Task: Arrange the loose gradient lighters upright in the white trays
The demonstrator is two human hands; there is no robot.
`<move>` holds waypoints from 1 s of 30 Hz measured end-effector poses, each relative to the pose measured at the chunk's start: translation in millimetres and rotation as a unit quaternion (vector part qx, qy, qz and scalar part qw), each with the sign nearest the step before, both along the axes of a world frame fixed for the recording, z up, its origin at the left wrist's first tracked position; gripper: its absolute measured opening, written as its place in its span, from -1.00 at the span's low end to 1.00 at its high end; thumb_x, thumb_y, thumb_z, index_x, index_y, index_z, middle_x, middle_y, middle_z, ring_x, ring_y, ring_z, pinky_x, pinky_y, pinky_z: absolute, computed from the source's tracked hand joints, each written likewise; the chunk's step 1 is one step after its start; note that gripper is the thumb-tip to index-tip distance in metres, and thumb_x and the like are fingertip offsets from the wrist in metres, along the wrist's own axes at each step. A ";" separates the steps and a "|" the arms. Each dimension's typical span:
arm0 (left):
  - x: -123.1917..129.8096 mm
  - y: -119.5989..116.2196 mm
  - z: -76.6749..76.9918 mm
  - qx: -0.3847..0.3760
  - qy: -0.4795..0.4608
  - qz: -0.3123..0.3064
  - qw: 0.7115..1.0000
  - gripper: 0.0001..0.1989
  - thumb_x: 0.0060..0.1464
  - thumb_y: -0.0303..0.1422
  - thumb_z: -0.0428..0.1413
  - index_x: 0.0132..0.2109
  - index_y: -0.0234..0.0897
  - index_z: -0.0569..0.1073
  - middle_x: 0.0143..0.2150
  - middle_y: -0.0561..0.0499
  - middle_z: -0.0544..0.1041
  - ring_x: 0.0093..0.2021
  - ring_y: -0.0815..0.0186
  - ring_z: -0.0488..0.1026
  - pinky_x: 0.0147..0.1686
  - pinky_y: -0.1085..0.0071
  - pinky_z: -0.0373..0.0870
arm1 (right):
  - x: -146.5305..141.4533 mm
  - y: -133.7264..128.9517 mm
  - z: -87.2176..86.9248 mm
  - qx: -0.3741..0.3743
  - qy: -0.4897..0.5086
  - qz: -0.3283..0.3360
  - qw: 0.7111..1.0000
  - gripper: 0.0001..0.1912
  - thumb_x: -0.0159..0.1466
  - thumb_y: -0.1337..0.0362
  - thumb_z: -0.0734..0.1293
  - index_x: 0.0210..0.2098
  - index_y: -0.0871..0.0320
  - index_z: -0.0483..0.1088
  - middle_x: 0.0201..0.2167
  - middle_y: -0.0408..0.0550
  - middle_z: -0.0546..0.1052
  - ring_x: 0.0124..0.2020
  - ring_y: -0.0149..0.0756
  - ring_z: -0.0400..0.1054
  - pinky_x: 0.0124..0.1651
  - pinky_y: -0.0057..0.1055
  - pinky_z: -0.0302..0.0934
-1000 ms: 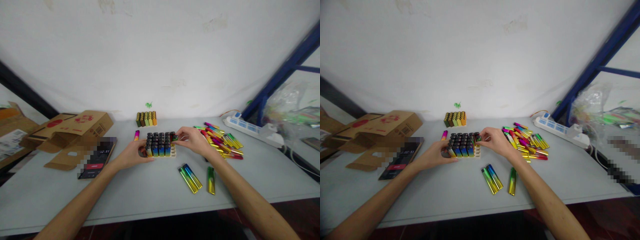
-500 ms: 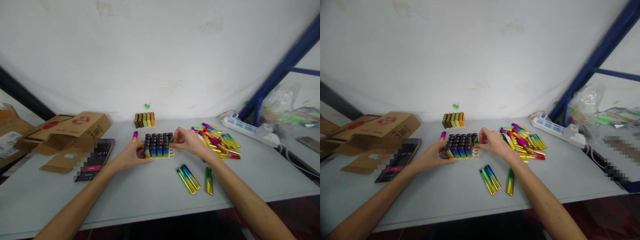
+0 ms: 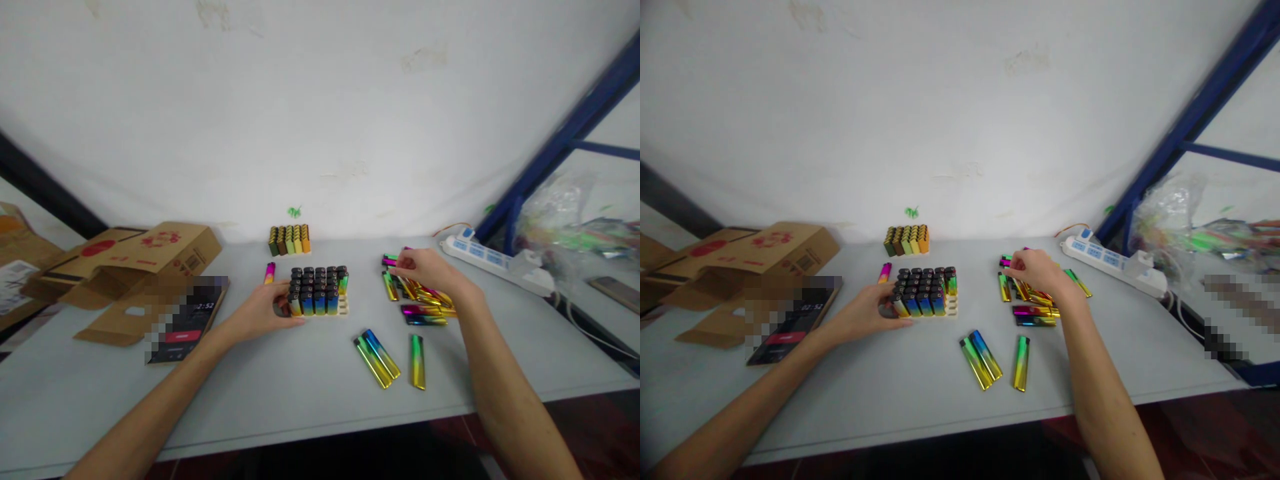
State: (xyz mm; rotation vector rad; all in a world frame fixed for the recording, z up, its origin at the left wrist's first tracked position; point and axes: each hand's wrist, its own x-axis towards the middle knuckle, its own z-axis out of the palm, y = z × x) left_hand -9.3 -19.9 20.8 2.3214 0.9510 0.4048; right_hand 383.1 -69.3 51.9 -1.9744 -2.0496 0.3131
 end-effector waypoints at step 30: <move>-1.3 0.7 -3.2 -0.013 -0.015 -0.008 1.000 -0.61 0.05 -0.06 0.33 -0.14 -0.28 0.56 -0.24 0.02 0.54 -0.31 0.28 0.45 -0.31 0.41 0.42 | -86.2 -12.0 4.6 -0.051 0.503 0.193 0.841 -0.63 0.42 -0.14 0.29 -0.17 0.04 0.26 -0.48 -0.28 0.23 -0.53 -0.41 0.09 -0.46 -0.42 0.08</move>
